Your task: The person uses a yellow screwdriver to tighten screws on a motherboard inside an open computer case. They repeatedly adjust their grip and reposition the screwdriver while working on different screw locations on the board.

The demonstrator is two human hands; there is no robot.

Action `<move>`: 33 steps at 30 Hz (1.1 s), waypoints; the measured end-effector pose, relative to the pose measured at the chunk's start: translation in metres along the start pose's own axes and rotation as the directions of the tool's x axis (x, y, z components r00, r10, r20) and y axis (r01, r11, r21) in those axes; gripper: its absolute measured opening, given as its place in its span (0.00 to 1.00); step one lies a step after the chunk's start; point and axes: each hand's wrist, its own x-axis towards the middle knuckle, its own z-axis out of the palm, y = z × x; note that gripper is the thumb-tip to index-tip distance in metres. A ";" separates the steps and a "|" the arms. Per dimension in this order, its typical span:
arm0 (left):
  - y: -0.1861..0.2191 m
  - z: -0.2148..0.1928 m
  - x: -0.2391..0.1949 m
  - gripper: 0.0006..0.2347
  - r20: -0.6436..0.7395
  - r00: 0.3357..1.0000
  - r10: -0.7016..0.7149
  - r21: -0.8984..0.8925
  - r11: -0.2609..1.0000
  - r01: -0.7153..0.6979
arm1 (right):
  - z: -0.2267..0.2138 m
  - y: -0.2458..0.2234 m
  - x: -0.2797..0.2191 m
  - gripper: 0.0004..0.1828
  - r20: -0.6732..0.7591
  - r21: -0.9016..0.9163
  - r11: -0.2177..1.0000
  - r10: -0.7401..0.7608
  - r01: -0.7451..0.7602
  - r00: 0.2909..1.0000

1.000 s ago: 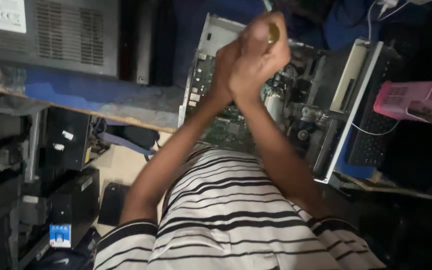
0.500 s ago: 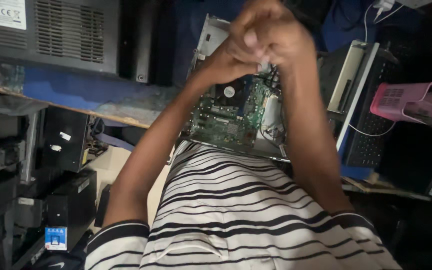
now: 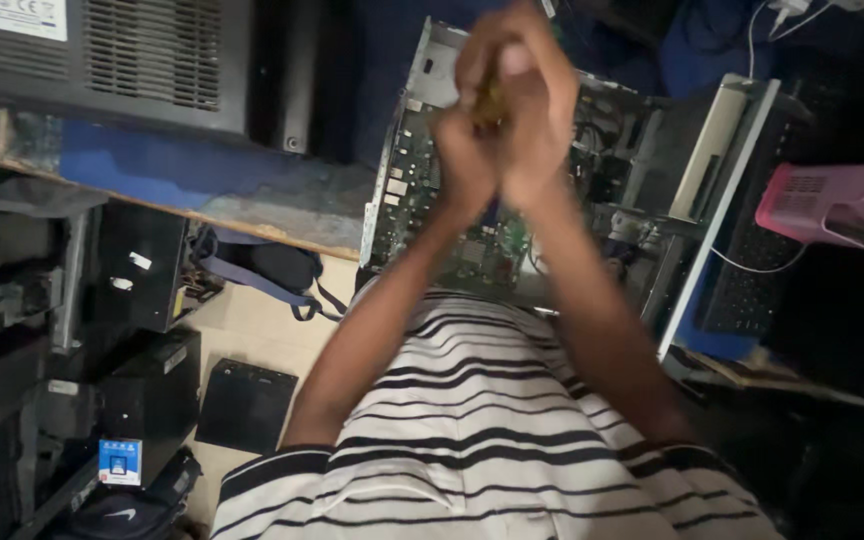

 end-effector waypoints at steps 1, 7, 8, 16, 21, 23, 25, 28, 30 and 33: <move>0.002 -0.004 0.008 0.27 0.079 0.996 0.040 -0.074 0.997 -0.034 | -0.021 -0.001 0.007 0.22 0.153 0.076 0.991 0.098 -0.110 0.983; 0.007 -0.028 0.057 0.28 0.710 0.692 0.133 -0.306 0.943 0.133 | -0.097 0.022 0.038 0.24 0.591 0.202 0.788 0.376 -0.582 0.714; 0.006 -0.029 0.062 0.23 0.810 0.583 0.057 -0.206 0.960 0.192 | -0.093 0.026 0.032 0.25 0.616 0.285 0.771 0.308 -0.569 0.725; 0.028 -0.007 0.010 0.12 0.310 0.939 -0.152 0.288 0.956 0.060 | -0.001 0.028 -0.008 0.32 -0.606 -0.219 0.976 -0.140 0.005 0.783; 0.029 -0.010 -0.031 0.15 -0.085 0.952 0.293 0.150 0.949 -0.278 | 0.010 0.021 -0.020 0.25 -0.413 -0.306 0.950 -0.186 0.057 0.892; 0.023 -0.014 -0.027 0.12 -0.172 0.970 0.172 0.069 0.984 -0.163 | 0.007 0.011 -0.020 0.23 -0.298 -0.329 0.938 -0.213 0.109 0.930; 0.023 -0.021 -0.018 0.08 -0.109 0.971 0.212 0.004 0.977 -0.213 | 0.003 -0.005 -0.009 0.21 -0.167 -0.322 0.938 -0.190 0.128 0.967; 0.027 -0.032 -0.009 0.06 -0.012 0.963 0.269 -0.019 0.963 -0.269 | -0.012 -0.047 0.011 0.18 0.064 -0.381 0.924 -0.017 0.040 0.998; 0.029 -0.040 -0.011 0.05 0.056 0.970 0.238 0.013 0.971 -0.239 | -0.028 -0.070 0.029 0.15 0.229 -0.473 0.880 0.166 -0.040 0.959; 0.031 -0.051 -0.005 0.04 0.158 0.966 0.206 0.043 0.976 -0.215 | -0.039 -0.100 0.045 0.10 0.489 -0.797 0.543 0.321 0.266 0.811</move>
